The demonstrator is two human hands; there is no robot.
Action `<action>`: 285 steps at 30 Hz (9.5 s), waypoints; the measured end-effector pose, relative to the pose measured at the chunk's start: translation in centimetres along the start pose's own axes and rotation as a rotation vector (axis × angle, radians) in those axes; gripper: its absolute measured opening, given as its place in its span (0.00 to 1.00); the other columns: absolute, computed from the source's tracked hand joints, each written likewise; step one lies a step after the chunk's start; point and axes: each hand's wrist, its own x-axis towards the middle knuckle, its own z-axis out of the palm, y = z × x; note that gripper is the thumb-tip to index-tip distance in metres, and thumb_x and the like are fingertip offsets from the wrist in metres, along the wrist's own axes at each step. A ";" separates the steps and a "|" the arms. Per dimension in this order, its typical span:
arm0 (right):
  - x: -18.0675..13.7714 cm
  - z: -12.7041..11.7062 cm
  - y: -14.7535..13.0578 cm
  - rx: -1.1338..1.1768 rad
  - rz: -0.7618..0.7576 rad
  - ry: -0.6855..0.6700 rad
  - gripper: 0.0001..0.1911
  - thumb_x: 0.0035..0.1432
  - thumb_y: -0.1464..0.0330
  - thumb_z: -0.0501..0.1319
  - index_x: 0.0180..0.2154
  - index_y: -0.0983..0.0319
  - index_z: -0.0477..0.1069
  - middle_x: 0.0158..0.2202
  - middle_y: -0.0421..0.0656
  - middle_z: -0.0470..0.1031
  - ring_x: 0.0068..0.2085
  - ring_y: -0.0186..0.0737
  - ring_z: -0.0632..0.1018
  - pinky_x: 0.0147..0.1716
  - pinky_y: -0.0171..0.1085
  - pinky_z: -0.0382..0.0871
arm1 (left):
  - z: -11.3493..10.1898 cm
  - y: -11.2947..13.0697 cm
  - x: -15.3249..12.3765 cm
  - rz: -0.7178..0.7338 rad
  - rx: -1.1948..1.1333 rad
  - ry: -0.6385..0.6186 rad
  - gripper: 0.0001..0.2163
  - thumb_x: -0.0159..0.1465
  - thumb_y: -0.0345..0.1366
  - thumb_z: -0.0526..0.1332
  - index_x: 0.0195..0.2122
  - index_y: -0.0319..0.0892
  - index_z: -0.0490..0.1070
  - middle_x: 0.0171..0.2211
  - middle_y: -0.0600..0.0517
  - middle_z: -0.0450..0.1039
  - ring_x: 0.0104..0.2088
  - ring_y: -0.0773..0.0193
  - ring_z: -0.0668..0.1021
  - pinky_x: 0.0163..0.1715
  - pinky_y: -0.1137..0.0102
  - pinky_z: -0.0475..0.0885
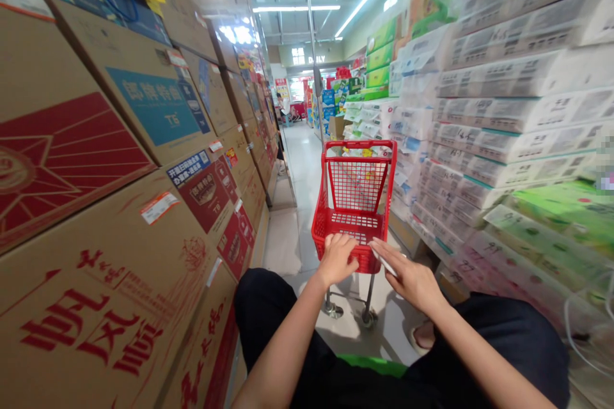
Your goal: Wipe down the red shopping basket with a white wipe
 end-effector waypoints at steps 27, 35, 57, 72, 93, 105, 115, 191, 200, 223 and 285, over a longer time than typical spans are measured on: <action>0.9 1.2 -1.9 0.094 -0.091 -0.024 0.45 0.56 0.76 0.55 0.69 0.43 0.41 0.70 0.34 0.50 0.62 0.39 0.68 0.46 0.38 0.76 | -2.2 -1.7 -1.3 -0.039 0.028 0.043 0.12 0.60 0.47 0.62 0.41 0.47 0.71 0.40 0.52 0.70 0.44 0.56 0.69 0.57 0.55 0.54; 3.3 0.3 1.5 0.046 -0.043 0.010 0.41 0.59 0.74 0.55 0.68 0.40 0.46 0.69 0.30 0.54 0.63 0.37 0.66 0.49 0.37 0.75 | -1.0 0.2 0.1 0.001 0.016 0.022 0.10 0.62 0.45 0.61 0.38 0.45 0.69 0.38 0.51 0.69 0.43 0.58 0.72 0.53 0.61 0.61; 6.4 0.6 3.1 -0.061 0.019 0.015 0.37 0.61 0.69 0.55 0.68 0.42 0.47 0.68 0.32 0.56 0.59 0.40 0.71 0.48 0.40 0.76 | 0.8 0.8 1.6 -0.108 -0.007 0.078 0.16 0.63 0.53 0.61 0.35 0.44 0.68 0.35 0.51 0.73 0.40 0.58 0.74 0.49 0.59 0.59; 6.0 1.0 -3.1 -0.114 -0.107 -0.133 0.40 0.60 0.70 0.53 0.70 0.48 0.42 0.71 0.41 0.49 0.50 0.44 0.78 0.42 0.40 0.77 | -2.4 -3.8 0.2 -0.109 0.065 0.008 0.17 0.61 0.53 0.61 0.29 0.44 0.67 0.31 0.54 0.71 0.39 0.59 0.73 0.55 0.56 0.55; 6.2 1.2 -2.2 -0.054 -0.097 -0.093 0.41 0.60 0.70 0.54 0.69 0.42 0.40 0.69 0.32 0.52 0.55 0.39 0.76 0.42 0.38 0.78 | 0.1 -2.5 1.5 -0.209 0.136 0.048 0.13 0.67 0.47 0.56 0.34 0.44 0.73 0.34 0.48 0.77 0.39 0.56 0.76 0.45 0.61 0.61; 6.2 1.8 -2.8 -0.074 -0.061 -0.077 0.42 0.58 0.70 0.54 0.69 0.43 0.40 0.70 0.34 0.51 0.55 0.41 0.76 0.42 0.40 0.78 | 0.2 -3.0 1.6 -0.166 0.089 0.009 0.09 0.65 0.43 0.59 0.37 0.44 0.74 0.37 0.48 0.77 0.41 0.55 0.75 0.47 0.60 0.61; 7.9 0.2 2.1 -0.121 0.089 -0.037 0.40 0.59 0.70 0.55 0.68 0.41 0.45 0.69 0.31 0.54 0.54 0.41 0.76 0.42 0.40 0.79 | -1.3 -4.2 1.5 -0.096 0.071 -0.062 0.14 0.66 0.49 0.58 0.34 0.45 0.73 0.38 0.51 0.77 0.40 0.58 0.76 0.44 0.63 0.62; 8.3 0.4 -2.3 -0.166 0.033 -0.092 0.40 0.59 0.68 0.53 0.69 0.45 0.44 0.70 0.34 0.50 0.50 0.43 0.78 0.41 0.42 0.79 | -2.0 -1.7 3.3 -0.360 0.198 -0.061 0.15 0.72 0.47 0.48 0.49 0.49 0.69 0.43 0.49 0.77 0.42 0.58 0.79 0.39 0.67 0.70; 7.9 -1.4 2.1 -0.173 0.170 -0.024 0.38 0.61 0.66 0.53 0.69 0.41 0.44 0.70 0.31 0.52 0.49 0.41 0.79 0.41 0.42 0.79 | -1.7 -1.6 2.8 -0.336 0.216 -0.037 0.17 0.72 0.49 0.46 0.49 0.48 0.68 0.42 0.50 0.77 0.40 0.59 0.79 0.36 0.69 0.69; 7.4 -2.9 4.5 -0.250 0.232 -0.003 0.39 0.61 0.64 0.54 0.69 0.40 0.40 0.70 0.32 0.50 0.48 0.44 0.80 0.38 0.44 0.80 | -2.4 -0.9 1.9 -0.276 0.190 0.015 0.15 0.73 0.43 0.47 0.56 0.52 0.65 0.46 0.50 0.75 0.46 0.58 0.76 0.53 0.60 0.66; 7.8 -5.4 8.7 -0.388 0.264 0.103 0.34 0.62 0.62 0.53 0.68 0.44 0.49 0.69 0.34 0.56 0.44 0.44 0.81 0.33 0.41 0.78 | 1.5 4.0 5.2 -0.041 0.276 0.097 0.39 0.62 0.41 0.58 0.71 0.45 0.38 0.47 0.44 0.66 0.44 0.55 0.72 0.43 0.62 0.67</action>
